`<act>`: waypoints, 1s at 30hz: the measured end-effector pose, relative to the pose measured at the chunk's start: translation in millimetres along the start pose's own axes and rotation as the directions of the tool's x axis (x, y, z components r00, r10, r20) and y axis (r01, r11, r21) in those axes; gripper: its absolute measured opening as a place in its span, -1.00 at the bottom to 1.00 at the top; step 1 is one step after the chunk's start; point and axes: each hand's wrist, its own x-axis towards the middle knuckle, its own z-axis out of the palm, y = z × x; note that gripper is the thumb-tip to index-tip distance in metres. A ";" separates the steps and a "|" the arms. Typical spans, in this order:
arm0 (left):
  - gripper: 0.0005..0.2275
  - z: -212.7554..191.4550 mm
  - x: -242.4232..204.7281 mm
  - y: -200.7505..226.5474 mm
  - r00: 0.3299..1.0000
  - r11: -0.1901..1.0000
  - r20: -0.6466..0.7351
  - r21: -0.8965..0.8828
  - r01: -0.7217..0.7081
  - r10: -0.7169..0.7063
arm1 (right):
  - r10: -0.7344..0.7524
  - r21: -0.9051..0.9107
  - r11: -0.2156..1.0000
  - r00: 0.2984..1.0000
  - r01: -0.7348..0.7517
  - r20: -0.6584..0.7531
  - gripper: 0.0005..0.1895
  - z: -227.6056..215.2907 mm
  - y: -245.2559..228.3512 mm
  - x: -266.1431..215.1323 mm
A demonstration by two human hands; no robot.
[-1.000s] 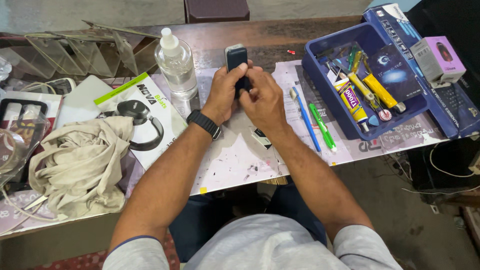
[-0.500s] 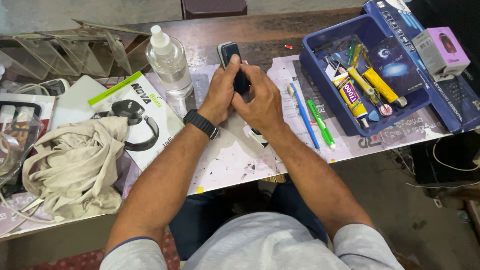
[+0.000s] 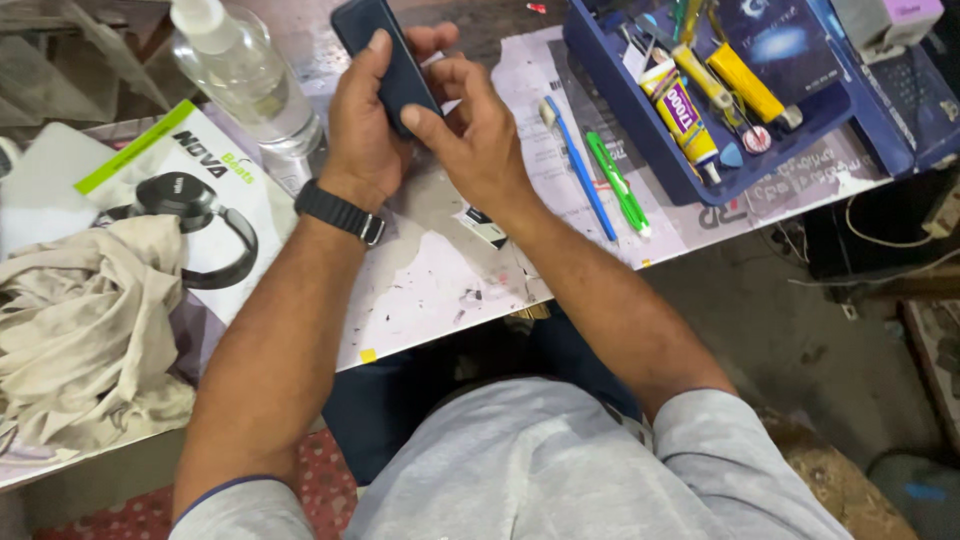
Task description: The person disassembles a black feature phone by removing the back cover and battery. They then open a drawer to retrieve a SIM card, insert it into the phone, and reassemble the device by replacing the battery and back cover.
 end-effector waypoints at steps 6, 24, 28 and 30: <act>-0.75 0.1 -3.0 0.6 0.987 0.962 0.029 0.222 -0.158 0.155 | 0.283 0.396 0.849 0.934 -0.350 0.219 -0.64 -10.1 14.3 7.0; -0.86 2.9 -4.3 13.8 0.958 0.939 -0.039 0.210 -0.271 0.285 | 0.334 0.439 0.801 0.912 -0.407 0.236 -0.72 -21.7 1.2 12.8; -0.77 12.6 -14.3 11.0 0.998 0.985 0.028 0.158 -0.063 0.060 | 0.342 0.579 0.622 0.848 -0.527 0.404 -0.71 -21.3 1.8 15.1; -0.82 13.8 -10.3 -1.6 0.997 0.997 -0.049 0.034 -0.065 0.066 | 0.391 0.450 0.677 0.803 -0.582 0.450 -0.69 -27.2 -1.1 11.9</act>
